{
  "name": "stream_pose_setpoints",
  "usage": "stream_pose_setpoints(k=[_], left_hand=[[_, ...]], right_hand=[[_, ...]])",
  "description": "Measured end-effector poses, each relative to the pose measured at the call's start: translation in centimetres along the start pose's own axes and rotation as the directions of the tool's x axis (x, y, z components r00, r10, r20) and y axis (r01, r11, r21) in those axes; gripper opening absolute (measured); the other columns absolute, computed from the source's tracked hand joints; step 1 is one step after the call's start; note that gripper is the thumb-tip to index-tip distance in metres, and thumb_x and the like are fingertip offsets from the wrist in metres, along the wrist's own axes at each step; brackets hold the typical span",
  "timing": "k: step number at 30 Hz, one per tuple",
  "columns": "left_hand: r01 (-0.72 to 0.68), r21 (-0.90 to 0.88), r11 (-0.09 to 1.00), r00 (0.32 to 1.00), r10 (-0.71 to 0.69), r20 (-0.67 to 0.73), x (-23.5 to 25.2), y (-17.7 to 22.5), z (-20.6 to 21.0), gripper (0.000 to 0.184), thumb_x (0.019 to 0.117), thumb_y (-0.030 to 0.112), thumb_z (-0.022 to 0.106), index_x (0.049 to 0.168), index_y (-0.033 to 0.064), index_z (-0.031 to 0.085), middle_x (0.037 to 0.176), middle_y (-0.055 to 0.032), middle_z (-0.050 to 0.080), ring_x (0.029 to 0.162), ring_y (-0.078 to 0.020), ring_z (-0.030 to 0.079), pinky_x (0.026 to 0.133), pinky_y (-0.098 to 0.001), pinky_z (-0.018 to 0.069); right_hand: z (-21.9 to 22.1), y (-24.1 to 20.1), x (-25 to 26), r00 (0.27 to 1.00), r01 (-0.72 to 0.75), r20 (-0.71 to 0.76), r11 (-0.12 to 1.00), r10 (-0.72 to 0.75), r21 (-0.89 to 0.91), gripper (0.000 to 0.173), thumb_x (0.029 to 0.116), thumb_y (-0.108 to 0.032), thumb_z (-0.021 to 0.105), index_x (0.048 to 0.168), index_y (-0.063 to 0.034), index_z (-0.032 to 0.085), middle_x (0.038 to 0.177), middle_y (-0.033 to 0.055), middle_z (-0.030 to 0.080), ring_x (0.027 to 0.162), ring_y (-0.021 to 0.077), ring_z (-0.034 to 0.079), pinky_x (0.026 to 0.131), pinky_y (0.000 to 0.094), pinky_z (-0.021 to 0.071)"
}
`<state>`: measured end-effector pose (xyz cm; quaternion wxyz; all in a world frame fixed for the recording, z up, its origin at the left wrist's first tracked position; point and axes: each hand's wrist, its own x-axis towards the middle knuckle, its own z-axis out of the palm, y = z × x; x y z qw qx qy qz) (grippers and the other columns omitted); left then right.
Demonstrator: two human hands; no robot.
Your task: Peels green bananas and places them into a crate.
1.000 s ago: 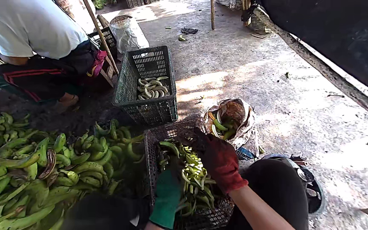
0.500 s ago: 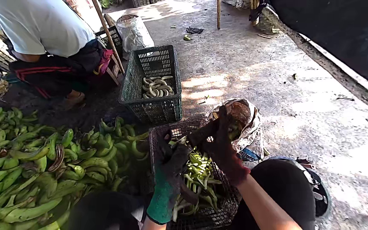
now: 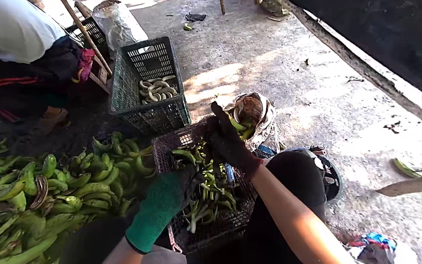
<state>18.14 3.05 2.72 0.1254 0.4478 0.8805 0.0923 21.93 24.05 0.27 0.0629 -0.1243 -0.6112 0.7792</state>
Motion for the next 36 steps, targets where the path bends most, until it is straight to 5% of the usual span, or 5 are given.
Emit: stream_pose_setpoints(k=[7, 16, 22, 29, 36], left_hand=[[-0.056, 0.323, 0.945, 0.993, 0.019, 0.116, 1.6, 2.5, -1.4, 0.030, 0.1001, 0.023, 0.054, 0.122, 0.0067, 0.067, 0.099, -0.0237, 0.069, 0.081, -0.0436, 0.070, 0.067, -0.0550, 0.0547], [-0.053, 0.187, 0.981, 0.907, -0.031, 0.420, 1.4, 2.9, -0.9, 0.036, 0.1061, 0.031, 0.046, 0.128, 0.0072, 0.061, 0.113, -0.0236, 0.067, 0.098, -0.0442, 0.068, 0.080, -0.0591, 0.0532], [-0.013, 0.225, 0.974, 0.965, -0.047, 0.259, 1.5, 1.9, -1.3, 0.034, 0.1047, 0.030, 0.048, 0.124, 0.0072, 0.064, 0.103, -0.0227, 0.069, 0.089, -0.0439, 0.070, 0.073, -0.0582, 0.0543], [-0.059, 0.147, 0.987, 0.886, -0.017, 0.464, -0.1, 1.8, 1.5, 0.035, 0.1060, 0.034, 0.045, 0.120, 0.0081, 0.064, 0.104, -0.0207, 0.069, 0.094, -0.0424, 0.069, 0.078, -0.0590, 0.0543], [-0.145, 0.069, 0.987, 0.989, 0.147, -0.023, -0.5, -0.8, 0.3, 0.041, 0.1013, 0.043, 0.044, 0.092, 0.0107, 0.067, 0.066, -0.0099, 0.062, 0.059, -0.0308, 0.066, 0.049, -0.0495, 0.0515]], right_hand=[[0.8, -0.1, 0.2, 0.987, -0.123, -0.105, 0.992, 0.121, -0.016, 0.080, 0.1039, -0.001, 0.046, 0.163, -0.0389, 0.008, 0.092, 0.0132, 0.062, 0.058, 0.0214, 0.063, 0.049, 0.0351, 0.0558], [0.2, 0.5, 0.4, 0.982, -0.187, -0.042, 0.982, 0.186, -0.025, 0.075, 0.1047, -0.001, 0.044, 0.163, -0.0381, 0.014, 0.085, 0.0125, 0.060, 0.049, 0.0188, 0.057, 0.042, 0.0331, 0.0510], [0.9, 0.4, 0.5, 0.984, -0.176, -0.015, 0.984, 0.176, -0.019, 0.074, 0.1049, -0.003, 0.045, 0.162, -0.0386, 0.014, 0.088, 0.0109, 0.064, 0.051, 0.0165, 0.057, 0.042, 0.0294, 0.0486], [0.9, 0.6, 0.8, 0.988, -0.151, 0.010, 0.987, 0.151, 0.060, 0.068, 0.1053, -0.002, 0.040, 0.161, -0.0344, 0.018, 0.082, 0.0106, 0.059, 0.049, 0.0193, 0.059, 0.043, 0.0343, 0.0538], [0.3, -0.1, 0.7, 0.992, -0.123, -0.029, 0.991, 0.125, 0.060, 0.069, 0.1053, -0.003, 0.044, 0.161, -0.0372, 0.020, 0.090, 0.0123, 0.064, 0.049, 0.0184, 0.058, 0.042, 0.0327, 0.0526]])
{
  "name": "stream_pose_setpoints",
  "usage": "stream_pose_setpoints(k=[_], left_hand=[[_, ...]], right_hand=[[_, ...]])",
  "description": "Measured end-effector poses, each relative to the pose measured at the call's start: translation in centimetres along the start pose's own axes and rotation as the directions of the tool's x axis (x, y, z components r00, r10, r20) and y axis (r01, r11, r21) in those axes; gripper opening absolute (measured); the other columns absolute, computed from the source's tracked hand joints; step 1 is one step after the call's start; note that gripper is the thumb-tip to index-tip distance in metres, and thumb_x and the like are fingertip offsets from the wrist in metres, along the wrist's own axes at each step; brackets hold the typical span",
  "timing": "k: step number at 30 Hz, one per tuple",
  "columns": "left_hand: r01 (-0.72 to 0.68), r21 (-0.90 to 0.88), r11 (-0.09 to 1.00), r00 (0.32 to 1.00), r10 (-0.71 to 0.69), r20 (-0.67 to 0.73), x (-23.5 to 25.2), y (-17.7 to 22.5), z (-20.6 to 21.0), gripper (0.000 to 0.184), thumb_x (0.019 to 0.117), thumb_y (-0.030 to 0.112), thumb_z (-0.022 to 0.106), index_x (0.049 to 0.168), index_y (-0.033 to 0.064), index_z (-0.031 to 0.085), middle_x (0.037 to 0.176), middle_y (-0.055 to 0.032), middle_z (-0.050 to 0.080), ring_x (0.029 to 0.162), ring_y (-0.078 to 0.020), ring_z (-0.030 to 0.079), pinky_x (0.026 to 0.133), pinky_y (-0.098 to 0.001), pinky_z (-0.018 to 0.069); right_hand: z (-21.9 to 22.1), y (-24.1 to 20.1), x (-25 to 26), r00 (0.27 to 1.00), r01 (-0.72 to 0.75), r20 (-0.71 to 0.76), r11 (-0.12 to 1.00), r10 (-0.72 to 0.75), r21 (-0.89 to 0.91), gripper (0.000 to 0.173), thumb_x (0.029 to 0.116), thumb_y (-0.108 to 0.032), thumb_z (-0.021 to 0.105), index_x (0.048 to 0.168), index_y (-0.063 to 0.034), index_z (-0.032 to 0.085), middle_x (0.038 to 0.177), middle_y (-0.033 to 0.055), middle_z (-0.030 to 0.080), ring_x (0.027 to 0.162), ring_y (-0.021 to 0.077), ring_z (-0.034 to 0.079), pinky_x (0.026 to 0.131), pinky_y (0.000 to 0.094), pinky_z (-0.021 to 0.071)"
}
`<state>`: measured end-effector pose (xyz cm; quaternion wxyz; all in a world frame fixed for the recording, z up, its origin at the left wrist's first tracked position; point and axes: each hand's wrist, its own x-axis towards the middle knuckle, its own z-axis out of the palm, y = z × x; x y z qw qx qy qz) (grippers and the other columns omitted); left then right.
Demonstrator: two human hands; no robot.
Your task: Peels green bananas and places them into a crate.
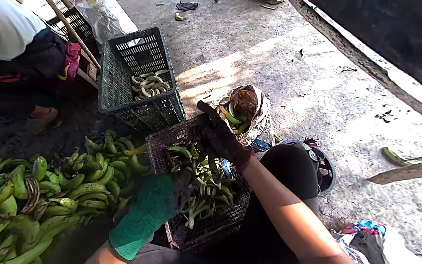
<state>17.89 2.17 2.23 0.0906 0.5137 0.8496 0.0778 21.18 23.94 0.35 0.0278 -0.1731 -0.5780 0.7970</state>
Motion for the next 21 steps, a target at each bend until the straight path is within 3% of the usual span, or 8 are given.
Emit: stream_pose_setpoints(k=[1, 4, 6, 11, 14, 16, 19, 21], left_hand=[[0.007, 0.004, 1.000, 1.000, -0.007, 0.010, 0.1, 0.1, -0.3, 0.039, 0.1011, 0.042, 0.045, 0.093, 0.0107, 0.067, 0.067, -0.0099, 0.062, 0.060, -0.0307, 0.066, 0.050, -0.0497, 0.0519], [0.110, -0.011, 0.994, 0.966, -0.104, 0.238, 1.3, 0.7, -0.9, 0.039, 0.1057, 0.040, 0.043, 0.105, 0.0084, 0.065, 0.081, -0.0154, 0.066, 0.077, -0.0366, 0.069, 0.064, -0.0554, 0.0533], [0.106, -0.060, 0.993, 0.947, -0.082, 0.311, 1.2, 0.9, -0.3, 0.041, 0.1059, 0.042, 0.043, 0.108, 0.0085, 0.066, 0.084, -0.0154, 0.068, 0.079, -0.0362, 0.069, 0.067, -0.0563, 0.0538], [0.109, -0.055, 0.993, 0.954, -0.089, 0.288, 1.3, 0.1, -0.7, 0.038, 0.1048, 0.039, 0.044, 0.108, 0.0092, 0.066, 0.082, -0.0152, 0.067, 0.076, -0.0370, 0.069, 0.064, -0.0572, 0.0533], [0.085, -0.030, 0.996, 0.858, -0.058, 0.511, 0.8, 0.7, 0.7, 0.033, 0.1039, 0.035, 0.048, 0.114, 0.0108, 0.067, 0.093, -0.0185, 0.070, 0.088, -0.0415, 0.069, 0.074, -0.0630, 0.0532], [0.082, -0.080, 0.993, 0.886, -0.035, 0.462, 0.2, 0.5, 1.4, 0.035, 0.1043, 0.038, 0.048, 0.111, 0.0103, 0.067, 0.091, -0.0176, 0.070, 0.086, -0.0400, 0.070, 0.074, -0.0620, 0.0532], [0.031, -0.064, 0.997, 0.987, -0.021, 0.159, 0.3, -0.6, -1.3, 0.041, 0.1030, 0.041, 0.043, 0.103, 0.0103, 0.070, 0.077, -0.0124, 0.068, 0.069, -0.0337, 0.070, 0.057, -0.0559, 0.0544], [0.033, -0.036, 0.999, 0.972, -0.024, 0.232, 1.2, -0.4, -2.4, 0.043, 0.1047, 0.044, 0.040, 0.103, 0.0105, 0.067, 0.077, -0.0129, 0.066, 0.071, -0.0346, 0.069, 0.060, -0.0557, 0.0529]], right_hand=[[0.1, 0.1, 0.1, 1.000, -0.001, 0.010, 1.000, 0.001, -0.005, 0.070, 0.1051, -0.003, 0.044, 0.161, -0.0372, 0.019, 0.091, 0.0125, 0.065, 0.049, 0.0184, 0.059, 0.042, 0.0326, 0.0532], [0.6, 0.5, 0.0, 0.999, 0.001, 0.052, 0.998, 0.002, -0.058, 0.071, 0.1059, -0.003, 0.044, 0.162, -0.0369, 0.017, 0.091, 0.0112, 0.066, 0.049, 0.0159, 0.057, 0.041, 0.0289, 0.0501], [0.4, 0.5, -0.1, 0.999, -0.001, 0.054, 0.998, 0.005, -0.064, 0.069, 0.1063, -0.003, 0.045, 0.161, -0.0370, 0.019, 0.089, 0.0110, 0.067, 0.048, 0.0159, 0.057, 0.040, 0.0285, 0.0493], [0.1, 0.5, -0.1, 0.996, 0.005, 0.089, 1.000, -0.006, 0.005, 0.064, 0.1065, -0.005, 0.042, 0.159, -0.0374, 0.024, 0.084, 0.0093, 0.063, 0.049, 0.0157, 0.058, 0.042, 0.0290, 0.0509], [0.2, -0.2, -0.6, 0.998, 0.043, 0.051, 0.995, -0.048, 0.090, 0.059, 0.1074, -0.006, 0.037, 0.158, -0.0344, 0.027, 0.082, 0.0082, 0.060, 0.049, 0.0165, 0.058, 0.042, 0.0317, 0.0532], [-0.2, -0.8, -0.6, 0.998, 0.063, 0.015, 0.996, -0.064, 0.069, 0.059, 0.1083, -0.009, 0.038, 0.158, -0.0372, 0.025, 0.083, 0.0083, 0.062, 0.048, 0.0163, 0.057, 0.040, 0.0310, 0.0521], [0.0, -0.2, -0.3, 0.998, 0.047, 0.028, 0.999, -0.047, -0.014, 0.065, 0.1071, -0.006, 0.044, 0.160, -0.0369, 0.021, 0.087, 0.0097, 0.065, 0.047, 0.0152, 0.056, 0.039, 0.0282, 0.0492], [0.3, 0.1, -0.2, 0.997, 0.030, 0.068, 0.997, -0.025, -0.071, 0.066, 0.1065, -0.006, 0.045, 0.160, -0.0365, 0.022, 0.087, 0.0102, 0.064, 0.049, 0.0158, 0.056, 0.039, 0.0285, 0.0485]])
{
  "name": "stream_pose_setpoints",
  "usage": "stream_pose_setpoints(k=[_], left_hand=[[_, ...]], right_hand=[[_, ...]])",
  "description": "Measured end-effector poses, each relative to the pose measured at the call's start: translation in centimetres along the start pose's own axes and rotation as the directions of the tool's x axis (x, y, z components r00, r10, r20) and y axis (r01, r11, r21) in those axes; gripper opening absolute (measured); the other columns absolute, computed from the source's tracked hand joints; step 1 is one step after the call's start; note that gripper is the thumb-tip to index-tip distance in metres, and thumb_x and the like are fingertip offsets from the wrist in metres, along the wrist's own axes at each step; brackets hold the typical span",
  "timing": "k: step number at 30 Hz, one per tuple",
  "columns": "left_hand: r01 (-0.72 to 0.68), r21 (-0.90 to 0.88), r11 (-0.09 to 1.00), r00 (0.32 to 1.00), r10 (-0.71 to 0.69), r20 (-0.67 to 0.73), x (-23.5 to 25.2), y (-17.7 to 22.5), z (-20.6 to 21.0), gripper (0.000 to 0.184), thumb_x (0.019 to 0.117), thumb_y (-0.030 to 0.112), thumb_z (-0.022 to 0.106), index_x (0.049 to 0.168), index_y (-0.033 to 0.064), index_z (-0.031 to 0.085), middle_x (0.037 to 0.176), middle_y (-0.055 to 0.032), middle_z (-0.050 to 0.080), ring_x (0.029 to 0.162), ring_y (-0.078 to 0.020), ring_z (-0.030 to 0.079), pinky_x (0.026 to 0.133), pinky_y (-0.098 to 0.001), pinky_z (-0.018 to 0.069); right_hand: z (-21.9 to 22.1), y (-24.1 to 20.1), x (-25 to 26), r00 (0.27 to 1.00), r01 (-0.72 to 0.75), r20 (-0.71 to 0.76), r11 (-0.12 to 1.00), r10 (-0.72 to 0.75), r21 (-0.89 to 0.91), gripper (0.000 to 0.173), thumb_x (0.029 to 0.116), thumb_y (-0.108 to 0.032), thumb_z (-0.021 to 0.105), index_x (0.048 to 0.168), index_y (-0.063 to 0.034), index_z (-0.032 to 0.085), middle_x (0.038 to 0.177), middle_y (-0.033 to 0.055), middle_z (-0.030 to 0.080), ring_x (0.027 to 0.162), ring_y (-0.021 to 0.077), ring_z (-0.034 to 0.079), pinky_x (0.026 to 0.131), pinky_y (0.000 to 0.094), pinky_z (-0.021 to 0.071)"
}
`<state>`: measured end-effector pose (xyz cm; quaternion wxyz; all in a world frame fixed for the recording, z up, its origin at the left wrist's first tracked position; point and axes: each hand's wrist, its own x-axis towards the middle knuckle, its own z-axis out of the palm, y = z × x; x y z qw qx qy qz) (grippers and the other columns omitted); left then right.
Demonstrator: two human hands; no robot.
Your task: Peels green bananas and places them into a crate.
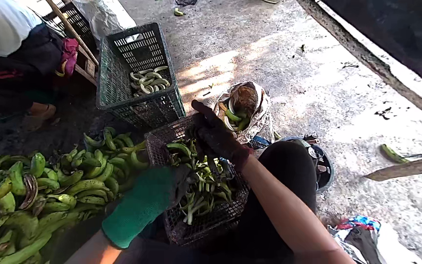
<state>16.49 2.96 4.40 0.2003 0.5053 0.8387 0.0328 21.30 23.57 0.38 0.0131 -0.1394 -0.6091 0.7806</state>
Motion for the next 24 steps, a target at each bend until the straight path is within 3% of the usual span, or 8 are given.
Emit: stream_pose_setpoints(k=[3, 7, 9, 11, 13, 18, 20, 24], left_hand=[[0.024, -0.020, 1.000, 0.979, -0.020, 0.201, 0.9, 0.2, 0.9, 0.040, 0.1061, 0.042, 0.040, 0.113, 0.0116, 0.065, 0.088, -0.0151, 0.069, 0.083, -0.0369, 0.069, 0.071, -0.0586, 0.0535], [-0.005, -0.071, 0.997, 0.964, 0.024, 0.266, 0.5, 0.8, 2.9, 0.039, 0.1054, 0.043, 0.043, 0.110, 0.0122, 0.067, 0.085, -0.0152, 0.069, 0.081, -0.0375, 0.069, 0.069, -0.0597, 0.0534], [0.064, -0.100, 0.993, 0.978, -0.042, 0.206, 0.7, 0.0, 2.1, 0.040, 0.1061, 0.041, 0.042, 0.112, 0.0106, 0.067, 0.087, -0.0150, 0.069, 0.082, -0.0364, 0.069, 0.071, -0.0598, 0.0537], [0.033, -0.121, 0.992, 0.998, -0.025, 0.064, 0.4, -0.9, 1.2, 0.046, 0.1054, 0.045, 0.039, 0.100, 0.0087, 0.066, 0.076, -0.0116, 0.063, 0.070, -0.0314, 0.066, 0.062, -0.0538, 0.0516], [-0.027, -0.118, 0.993, 0.999, 0.023, -0.031, 0.1, -0.9, 0.8, 0.051, 0.1046, 0.049, 0.035, 0.095, 0.0099, 0.066, 0.071, -0.0083, 0.062, 0.066, -0.0275, 0.065, 0.057, -0.0496, 0.0515], [0.000, -0.130, 0.992, 0.991, 0.017, 0.136, 0.8, 0.4, 1.4, 0.046, 0.1057, 0.045, 0.039, 0.105, 0.0082, 0.066, 0.080, -0.0134, 0.066, 0.076, -0.0334, 0.068, 0.066, -0.0556, 0.0526], [-0.037, -0.148, 0.988, 0.990, 0.056, 0.128, 0.5, 0.6, 2.5, 0.043, 0.1042, 0.044, 0.041, 0.104, 0.0099, 0.067, 0.078, -0.0120, 0.065, 0.074, -0.0318, 0.067, 0.064, -0.0540, 0.0529], [0.028, -0.143, 0.989, 0.991, -0.008, 0.135, 0.9, -0.2, 2.0, 0.046, 0.1052, 0.047, 0.038, 0.107, 0.0108, 0.066, 0.081, -0.0118, 0.066, 0.076, -0.0323, 0.068, 0.066, -0.0564, 0.0529]], right_hand=[[0.4, 0.1, 0.3, 0.998, -0.001, 0.056, 1.000, 0.002, -0.011, 0.068, 0.1057, -0.004, 0.045, 0.161, -0.0361, 0.023, 0.085, 0.0110, 0.063, 0.048, 0.0162, 0.056, 0.040, 0.0285, 0.0485], [0.1, 0.0, 0.1, 0.999, 0.008, 0.044, 0.998, -0.011, 0.063, 0.063, 0.1057, -0.005, 0.043, 0.159, -0.0355, 0.026, 0.088, 0.0104, 0.064, 0.050, 0.0159, 0.059, 0.041, 0.0297, 0.0520], [0.2, -0.4, -0.1, 1.000, -0.001, 0.027, 0.996, -0.002, 0.085, 0.065, 0.1053, -0.003, 0.043, 0.159, -0.0359, 0.026, 0.090, 0.0123, 0.066, 0.049, 0.0166, 0.059, 0.040, 0.0294, 0.0513], [0.3, -0.7, -0.1, 1.000, 0.001, 0.000, 0.995, -0.001, 0.096, 0.069, 0.1033, 0.002, 0.042, 0.160, -0.0334, 0.025, 0.092, 0.0130, 0.066, 0.050, 0.0172, 0.059, 0.040, 0.0295, 0.0508], [0.2, -0.7, -0.1, 1.000, 0.021, -0.014, 0.997, -0.020, 0.075, 0.069, 0.1027, 0.003, 0.044, 0.160, -0.0326, 0.026, 0.092, 0.0122, 0.066, 0.053, 0.0170, 0.060, 0.042, 0.0290, 0.0507], [0.5, -0.7, 0.0, 1.000, 0.006, 0.008, 0.998, -0.006, 0.062, 0.069, 0.1035, 0.002, 0.044, 0.160, -0.0332, 0.026, 0.091, 0.0134, 0.065, 0.050, 0.0169, 0.058, 0.041, 0.0286, 0.0505], [0.3, -0.8, -0.1, 1.000, -0.008, -0.002, 0.998, 0.008, 0.060, 0.068, 0.1039, 0.002, 0.044, 0.160, -0.0336, 0.027, 0.091, 0.0137, 0.067, 0.049, 0.0167, 0.058, 0.040, 0.0281, 0.0498], [0.5, -0.3, -0.2, 1.000, 0.016, 0.003, 0.999, -0.017, 0.047, 0.070, 0.1023, 0.004, 0.045, 0.161, -0.0311, 0.027, 0.092, 0.0121, 0.064, 0.053, 0.0155, 0.058, 0.042, 0.0270, 0.0491]])
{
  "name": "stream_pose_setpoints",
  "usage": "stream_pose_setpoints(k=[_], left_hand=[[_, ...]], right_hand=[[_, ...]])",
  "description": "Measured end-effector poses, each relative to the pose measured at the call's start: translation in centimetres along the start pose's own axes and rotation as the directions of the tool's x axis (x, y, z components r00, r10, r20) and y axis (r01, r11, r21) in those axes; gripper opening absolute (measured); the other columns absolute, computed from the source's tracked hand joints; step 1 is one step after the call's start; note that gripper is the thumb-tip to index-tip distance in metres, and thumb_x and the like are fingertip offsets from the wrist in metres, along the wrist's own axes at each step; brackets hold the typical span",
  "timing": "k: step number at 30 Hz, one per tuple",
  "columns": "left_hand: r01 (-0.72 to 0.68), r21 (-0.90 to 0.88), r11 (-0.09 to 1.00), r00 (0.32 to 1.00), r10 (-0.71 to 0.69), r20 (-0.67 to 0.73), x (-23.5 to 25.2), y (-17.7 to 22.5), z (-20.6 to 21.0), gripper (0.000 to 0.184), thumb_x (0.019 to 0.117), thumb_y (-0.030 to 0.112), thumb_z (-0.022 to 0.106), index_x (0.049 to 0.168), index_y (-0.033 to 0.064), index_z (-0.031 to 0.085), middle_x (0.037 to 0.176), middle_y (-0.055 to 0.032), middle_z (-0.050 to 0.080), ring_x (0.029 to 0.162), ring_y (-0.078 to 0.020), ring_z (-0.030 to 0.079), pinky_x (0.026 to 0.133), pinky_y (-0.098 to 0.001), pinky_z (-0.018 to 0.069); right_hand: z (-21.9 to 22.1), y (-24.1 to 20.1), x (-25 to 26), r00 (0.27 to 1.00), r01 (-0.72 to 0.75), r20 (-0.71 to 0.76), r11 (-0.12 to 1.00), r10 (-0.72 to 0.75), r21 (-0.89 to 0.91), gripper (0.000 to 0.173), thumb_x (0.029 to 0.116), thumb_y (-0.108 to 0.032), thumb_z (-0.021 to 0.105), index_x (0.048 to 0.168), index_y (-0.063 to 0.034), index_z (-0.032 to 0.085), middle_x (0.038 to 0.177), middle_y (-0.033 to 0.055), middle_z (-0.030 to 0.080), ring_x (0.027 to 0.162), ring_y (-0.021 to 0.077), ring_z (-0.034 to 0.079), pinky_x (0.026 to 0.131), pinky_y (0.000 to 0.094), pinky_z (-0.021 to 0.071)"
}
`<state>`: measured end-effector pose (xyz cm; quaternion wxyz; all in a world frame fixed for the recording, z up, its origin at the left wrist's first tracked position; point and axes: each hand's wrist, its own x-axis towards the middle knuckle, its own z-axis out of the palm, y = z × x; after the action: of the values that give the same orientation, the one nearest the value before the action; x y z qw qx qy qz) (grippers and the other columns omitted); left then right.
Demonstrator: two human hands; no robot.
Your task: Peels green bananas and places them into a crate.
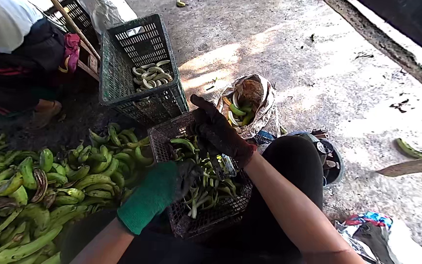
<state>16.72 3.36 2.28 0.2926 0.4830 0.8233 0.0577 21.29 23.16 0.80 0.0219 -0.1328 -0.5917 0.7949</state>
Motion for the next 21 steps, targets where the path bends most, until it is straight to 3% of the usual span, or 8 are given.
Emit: stream_pose_setpoints(k=[2, 4, 6, 10, 13, 17, 21], left_hand=[[-0.048, 0.015, 0.999, 0.997, 0.047, 0.065, -0.1, 0.6, 0.5, 0.043, 0.1048, 0.044, 0.042, 0.108, 0.0094, 0.066, 0.085, -0.0139, 0.067, 0.080, -0.0347, 0.069, 0.068, -0.0579, 0.0534], [-0.085, 0.024, 0.996, 0.996, 0.085, 0.001, -0.2, 0.5, 0.7, 0.040, 0.1037, 0.042, 0.044, 0.105, 0.0102, 0.068, 0.083, -0.0128, 0.067, 0.078, -0.0328, 0.069, 0.066, -0.0553, 0.0539], [-0.034, 0.022, 0.999, 0.998, 0.036, -0.061, 0.1, 0.5, -0.2, 0.043, 0.1060, 0.043, 0.040, 0.104, 0.0096, 0.067, 0.080, -0.0123, 0.066, 0.075, -0.0322, 0.068, 0.064, -0.0548, 0.0530], [-0.025, 0.023, 0.999, 0.995, 0.022, 0.100, 0.3, 1.5, 0.3, 0.037, 0.1042, 0.041, 0.044, 0.111, 0.0115, 0.066, 0.086, -0.0141, 0.067, 0.082, -0.0349, 0.068, 0.070, -0.0578, 0.0526], [-0.015, 0.036, 0.999, 1.000, 0.015, -0.006, 0.7, 0.9, -0.4, 0.041, 0.1056, 0.042, 0.041, 0.109, 0.0107, 0.068, 0.083, -0.0133, 0.068, 0.077, -0.0336, 0.068, 0.067, -0.0563, 0.0535], [-0.052, 0.074, 0.996, 0.993, 0.044, 0.109, 0.5, 1.8, 0.3, 0.037, 0.1047, 0.040, 0.043, 0.109, 0.0109, 0.065, 0.085, -0.0147, 0.067, 0.080, -0.0362, 0.069, 0.068, -0.0577, 0.0529], [0.002, 0.067, 0.998, 1.000, -0.003, 0.019, 0.6, 1.2, -0.7, 0.038, 0.1057, 0.039, 0.043, 0.112, 0.0105, 0.067, 0.088, -0.0151, 0.069, 0.083, -0.0355, 0.069, 0.071, -0.0577, 0.0535]], right_hand=[[-0.2, 0.1, -0.1, 1.000, -0.023, 0.013, 1.000, 0.023, -0.001, 0.068, 0.1042, 0.000, 0.045, 0.160, -0.0357, 0.027, 0.087, 0.0125, 0.064, 0.049, 0.0163, 0.057, 0.041, 0.0280, 0.0496], [-0.1, 0.0, -0.2, 0.999, -0.041, 0.015, 0.999, 0.041, 0.006, 0.066, 0.1053, -0.002, 0.045, 0.159, -0.0363, 0.028, 0.085, 0.0114, 0.066, 0.048, 0.0154, 0.058, 0.040, 0.0267, 0.0493], [0.2, 0.1, -0.1, 1.000, -0.024, 0.008, 0.999, 0.024, 0.026, 0.069, 0.1030, 0.003, 0.045, 0.159, -0.0335, 0.028, 0.085, 0.0111, 0.064, 0.050, 0.0154, 0.058, 0.042, 0.0268, 0.0491], [-0.1, 0.4, 0.1, 0.998, -0.055, 0.020, 0.998, 0.055, 0.017, 0.070, 0.1037, 0.002, 0.046, 0.160, -0.0349, 0.026, 0.082, 0.0121, 0.064, 0.048, 0.0163, 0.057, 0.040, 0.0289, 0.0501], [0.0, 0.3, 0.3, 0.999, -0.032, 0.024, 0.999, 0.031, 0.005, 0.070, 0.1021, 0.005, 0.045, 0.160, -0.0302, 0.027, 0.086, 0.0113, 0.063, 0.052, 0.0163, 0.058, 0.043, 0.0288, 0.0503], [-0.3, 0.6, 0.1, 0.997, -0.053, 0.058, 0.998, 0.054, -0.019, 0.068, 0.1045, 0.001, 0.045, 0.160, -0.0322, 0.025, 0.084, 0.0111, 0.066, 0.046, 0.0153, 0.057, 0.040, 0.0286, 0.0502], [0.0, 0.8, 0.0, 0.998, -0.031, 0.055, 0.999, 0.032, -0.025, 0.069, 0.1033, 0.001, 0.044, 0.161, -0.0309, 0.025, 0.082, 0.0101, 0.062, 0.049, 0.0142, 0.055, 0.042, 0.0272, 0.0491]])
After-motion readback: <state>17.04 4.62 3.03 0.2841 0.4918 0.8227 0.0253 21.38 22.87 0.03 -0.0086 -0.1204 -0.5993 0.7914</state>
